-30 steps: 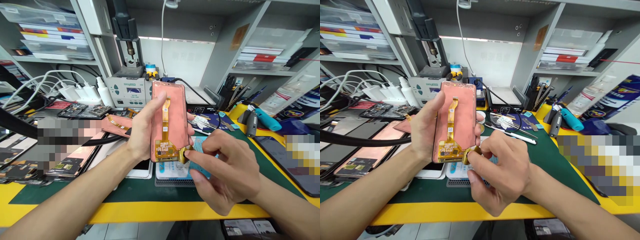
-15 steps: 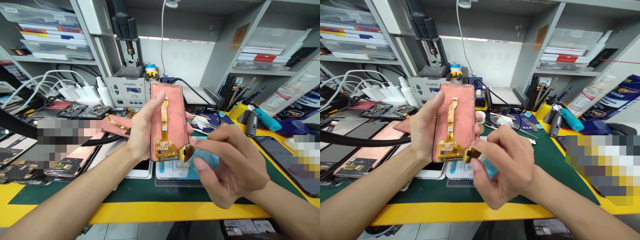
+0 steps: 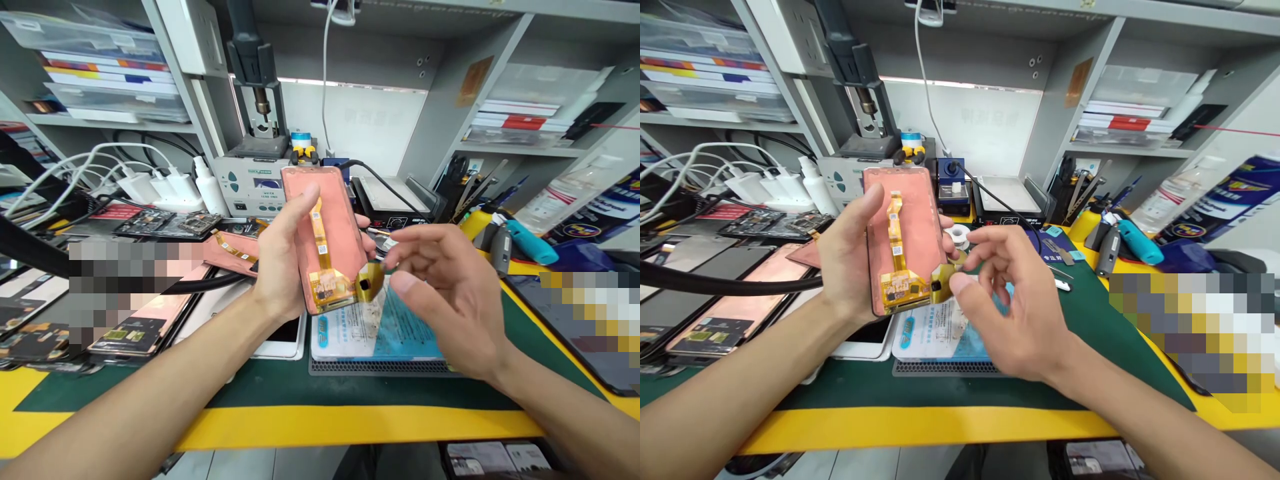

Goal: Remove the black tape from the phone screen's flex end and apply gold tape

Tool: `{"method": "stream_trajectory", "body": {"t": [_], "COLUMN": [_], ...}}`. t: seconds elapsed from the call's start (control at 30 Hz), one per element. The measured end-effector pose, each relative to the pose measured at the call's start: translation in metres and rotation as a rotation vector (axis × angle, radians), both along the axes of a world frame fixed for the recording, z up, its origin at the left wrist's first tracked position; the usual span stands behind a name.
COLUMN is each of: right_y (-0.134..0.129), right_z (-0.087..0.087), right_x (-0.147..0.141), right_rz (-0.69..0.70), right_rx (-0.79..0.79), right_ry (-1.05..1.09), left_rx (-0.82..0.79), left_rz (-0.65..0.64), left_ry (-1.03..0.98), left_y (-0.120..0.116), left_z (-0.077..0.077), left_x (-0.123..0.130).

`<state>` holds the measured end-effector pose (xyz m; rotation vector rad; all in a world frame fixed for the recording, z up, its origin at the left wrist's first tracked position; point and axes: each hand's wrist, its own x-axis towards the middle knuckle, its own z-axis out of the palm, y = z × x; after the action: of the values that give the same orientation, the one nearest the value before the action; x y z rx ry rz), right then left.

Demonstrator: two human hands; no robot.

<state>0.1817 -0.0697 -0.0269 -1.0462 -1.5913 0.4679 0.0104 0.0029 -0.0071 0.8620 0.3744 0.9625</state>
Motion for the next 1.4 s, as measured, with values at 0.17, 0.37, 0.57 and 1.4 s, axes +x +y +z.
{"method": "stream_trajectory", "body": {"t": [0.17, 0.37, 0.57, 1.4], "right_y": [0.007, 0.010, 0.012, 0.012], "right_z": [0.008, 0.011, 0.015, 0.014], "right_x": [0.002, 0.002, 0.003, 0.004], "right_rz": [0.242, 0.258, 0.249, 0.171], "right_rx": [-0.464, -0.545, -0.625, -0.665], "right_ry": [0.342, 0.439, 0.508, 0.393], "left_rx": [-0.034, -0.050, -0.037, -0.043], "left_rz": [0.086, 0.098, 0.107, 0.084], "left_ry": [-0.041, -0.029, -0.039, -0.103], "left_y": [0.002, 0.002, 0.003, 0.003], "left_z": [0.000, 0.000, -0.004, -0.003], "left_x": [0.000, 0.001, 0.002, -0.001]}}
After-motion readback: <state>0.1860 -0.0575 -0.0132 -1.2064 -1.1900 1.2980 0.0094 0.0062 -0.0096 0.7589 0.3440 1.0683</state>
